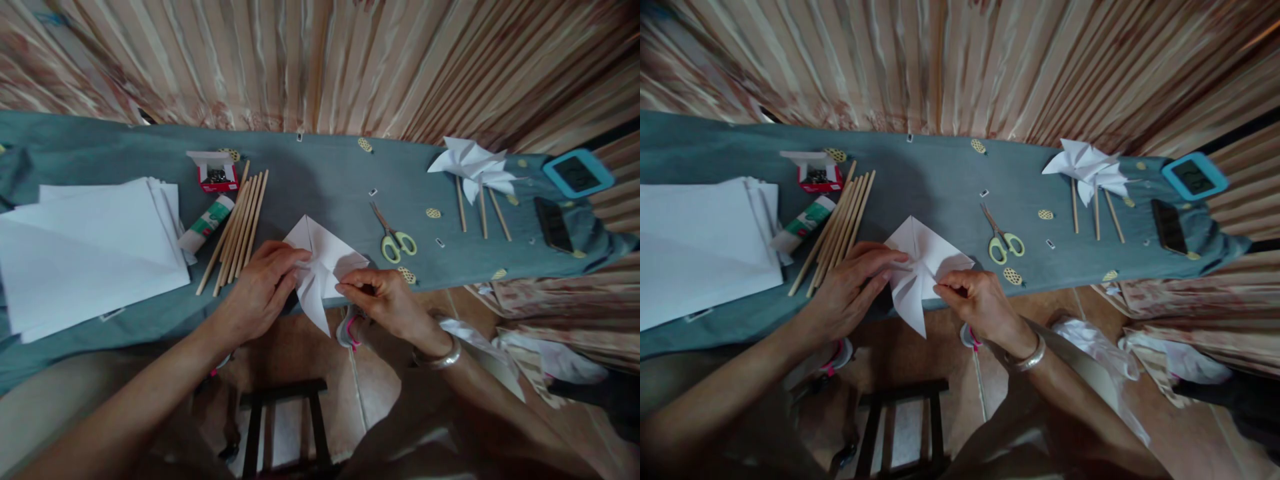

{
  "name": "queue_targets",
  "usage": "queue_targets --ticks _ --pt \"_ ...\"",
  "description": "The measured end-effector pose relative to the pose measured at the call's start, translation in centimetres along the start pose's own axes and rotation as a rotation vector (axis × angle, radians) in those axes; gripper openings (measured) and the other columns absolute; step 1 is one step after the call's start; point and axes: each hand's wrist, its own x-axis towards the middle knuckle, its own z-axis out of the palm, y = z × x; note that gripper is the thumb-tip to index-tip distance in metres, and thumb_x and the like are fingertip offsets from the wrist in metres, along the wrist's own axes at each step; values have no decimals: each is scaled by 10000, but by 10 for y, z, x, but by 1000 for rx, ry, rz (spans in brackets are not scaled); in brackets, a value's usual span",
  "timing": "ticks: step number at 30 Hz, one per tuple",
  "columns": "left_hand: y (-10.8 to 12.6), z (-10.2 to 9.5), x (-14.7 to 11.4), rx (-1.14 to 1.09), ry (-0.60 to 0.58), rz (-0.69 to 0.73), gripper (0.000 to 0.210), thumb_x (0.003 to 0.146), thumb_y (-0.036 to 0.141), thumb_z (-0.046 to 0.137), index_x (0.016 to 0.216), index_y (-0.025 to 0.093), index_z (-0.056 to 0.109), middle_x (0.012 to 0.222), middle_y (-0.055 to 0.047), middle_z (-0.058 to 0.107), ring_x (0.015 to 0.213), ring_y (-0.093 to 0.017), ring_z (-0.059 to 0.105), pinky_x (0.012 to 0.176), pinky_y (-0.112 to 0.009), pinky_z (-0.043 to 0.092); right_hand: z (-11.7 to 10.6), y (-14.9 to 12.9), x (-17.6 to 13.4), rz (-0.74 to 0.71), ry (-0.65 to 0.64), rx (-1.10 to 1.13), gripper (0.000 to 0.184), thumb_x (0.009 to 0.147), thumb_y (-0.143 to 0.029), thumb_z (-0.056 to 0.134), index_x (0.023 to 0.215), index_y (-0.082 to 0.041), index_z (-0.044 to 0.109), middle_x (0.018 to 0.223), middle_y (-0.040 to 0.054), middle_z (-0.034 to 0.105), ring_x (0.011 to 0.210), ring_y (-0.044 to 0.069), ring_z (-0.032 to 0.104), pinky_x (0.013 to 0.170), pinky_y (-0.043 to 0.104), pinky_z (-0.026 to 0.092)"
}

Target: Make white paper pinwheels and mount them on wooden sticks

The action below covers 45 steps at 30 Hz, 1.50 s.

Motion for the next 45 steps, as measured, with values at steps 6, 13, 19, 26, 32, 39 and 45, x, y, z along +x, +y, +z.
queue_targets --ticks 6,13,19,26,32,39,45 --pt "-1 2 0 -38 -6 -23 316 969 268 358 1150 179 601 1098 -82 678 1072 -228 561 949 -413 481 3 -4 11 31 -49 -67 243 868 -285 596 672 -155 657 563 -41 536 517 68 446 523 220 316" --pt "3 2 0 -57 -23 -52 313 972 262 352 1153 182 594 1124 -75 672 1094 -216 559 968 -404 470 5 1 14 19 -67 -88 256 856 -270 585 626 -160 604 549 -50 487 511 65 411 520 227 286" --pt "3 5 0 -100 -37 -48 327 977 290 361 1214 177 554 1137 -81 681 1109 -229 539 979 -418 454 5 -3 17 55 -76 -129 271 857 -278 572 612 -162 574 538 -54 455 502 67 376 515 239 261" --pt "2 5 1 -105 -51 -60 380 988 334 343 1313 189 476 1117 -72 697 1114 -245 540 992 -447 429 4 -10 21 72 -63 -196 262 843 -256 585 600 -159 578 522 -54 464 498 65 388 536 240 271" --pt "-1 3 1 -123 -7 -104 373 987 337 348 1299 187 485 1121 -70 692 1136 -231 550 997 -429 428 2 -12 24 82 -94 -226 278 840 -248 588 576 -165 566 502 -60 426 483 63 369 536 248 262" --pt "6 2 3 -120 -59 -73 385 984 341 343 1306 190 490 1108 -73 704 1125 -244 547 988 -444 437 1 -14 27 68 -101 -224 294 823 -234 604 544 -174 535 484 -68 386 470 62 320 534 255 253" --pt "10 5 4 -68 -150 -34 378 980 340 333 1255 217 561 1166 -83 667 1169 -251 533 1014 -461 422 1 -15 28 109 -130 -241 303 829 -227 611 543 -172 527 481 -68 384 462 58 327 525 258 247"
